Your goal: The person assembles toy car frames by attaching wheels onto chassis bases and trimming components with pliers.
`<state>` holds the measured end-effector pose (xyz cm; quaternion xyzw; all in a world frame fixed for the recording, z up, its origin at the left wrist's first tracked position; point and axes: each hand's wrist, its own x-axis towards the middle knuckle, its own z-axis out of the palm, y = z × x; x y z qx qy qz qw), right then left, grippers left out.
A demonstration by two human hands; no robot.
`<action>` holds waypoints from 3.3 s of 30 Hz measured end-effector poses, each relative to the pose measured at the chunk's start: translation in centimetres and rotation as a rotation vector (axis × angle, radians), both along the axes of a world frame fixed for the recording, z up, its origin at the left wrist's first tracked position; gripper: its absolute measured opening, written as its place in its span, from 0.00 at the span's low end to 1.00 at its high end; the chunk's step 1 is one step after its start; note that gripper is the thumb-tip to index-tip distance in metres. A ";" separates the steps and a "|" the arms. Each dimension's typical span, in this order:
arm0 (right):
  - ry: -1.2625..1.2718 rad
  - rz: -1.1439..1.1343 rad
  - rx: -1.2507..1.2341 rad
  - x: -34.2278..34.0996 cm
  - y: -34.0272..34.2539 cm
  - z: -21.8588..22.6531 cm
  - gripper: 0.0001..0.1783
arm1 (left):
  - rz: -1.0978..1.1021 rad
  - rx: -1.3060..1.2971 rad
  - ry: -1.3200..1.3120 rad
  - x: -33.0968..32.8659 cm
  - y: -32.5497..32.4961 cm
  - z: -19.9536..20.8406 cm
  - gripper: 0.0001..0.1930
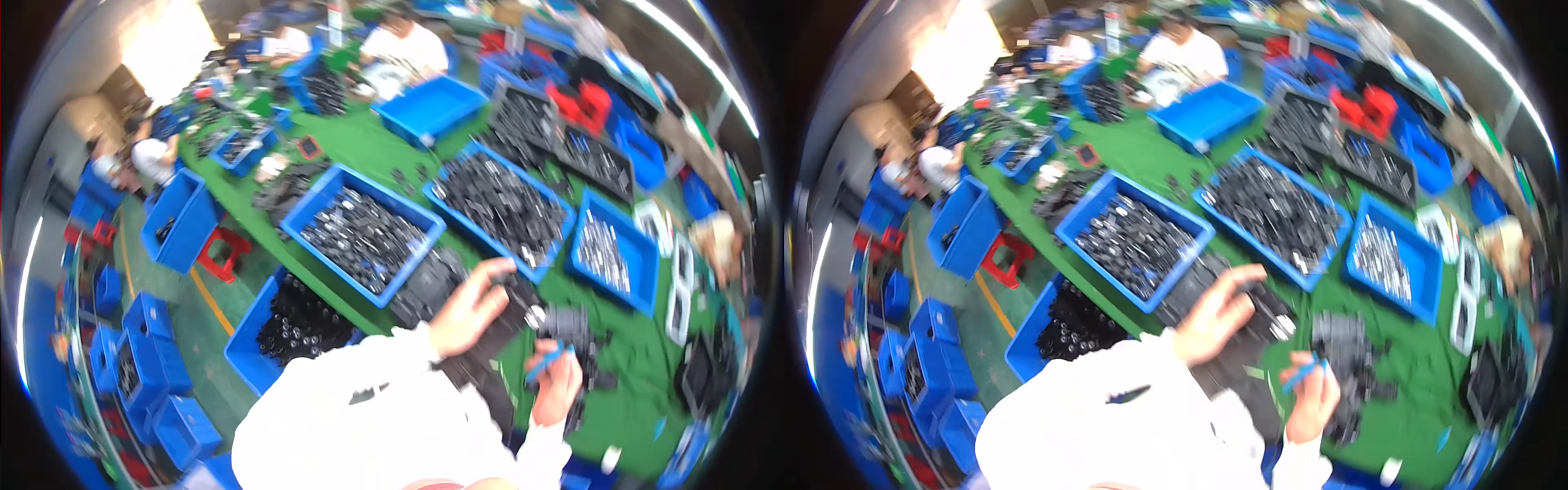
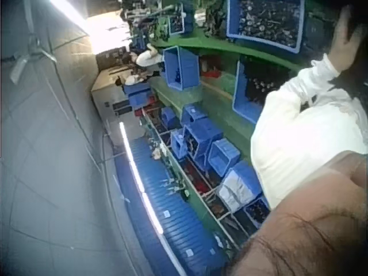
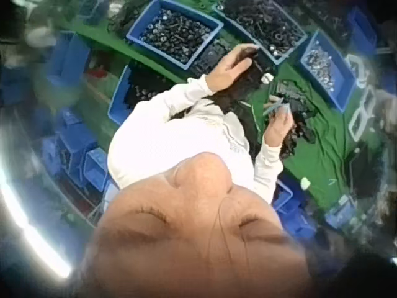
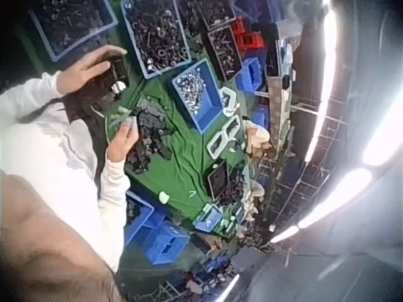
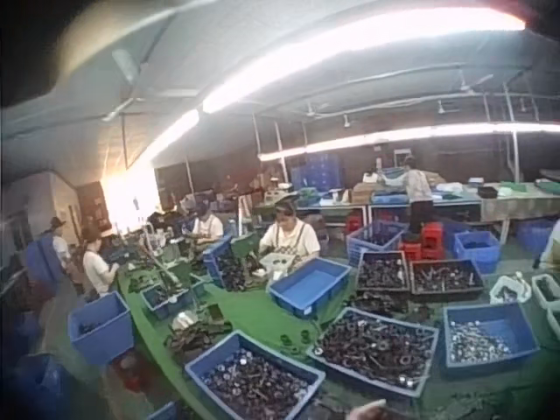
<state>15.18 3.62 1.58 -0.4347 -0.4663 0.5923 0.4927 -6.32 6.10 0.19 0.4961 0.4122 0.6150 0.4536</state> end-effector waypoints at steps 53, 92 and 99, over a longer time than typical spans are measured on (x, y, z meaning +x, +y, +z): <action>-0.229 0.075 -0.679 -5.8 -1.2 -4.9 0.27 | -0.018 -0.537 -0.037 -14.3 -8.2 -8.7 0.27; -0.102 0.173 -0.480 4.2 0.5 -10.3 0.32 | 0.291 -0.498 -0.235 -6.3 -10.6 -6.1 0.28; -0.071 0.288 -0.466 5.9 1.1 -10.1 0.32 | 0.381 -0.465 -0.248 -4.4 -10.9 -5.3 0.28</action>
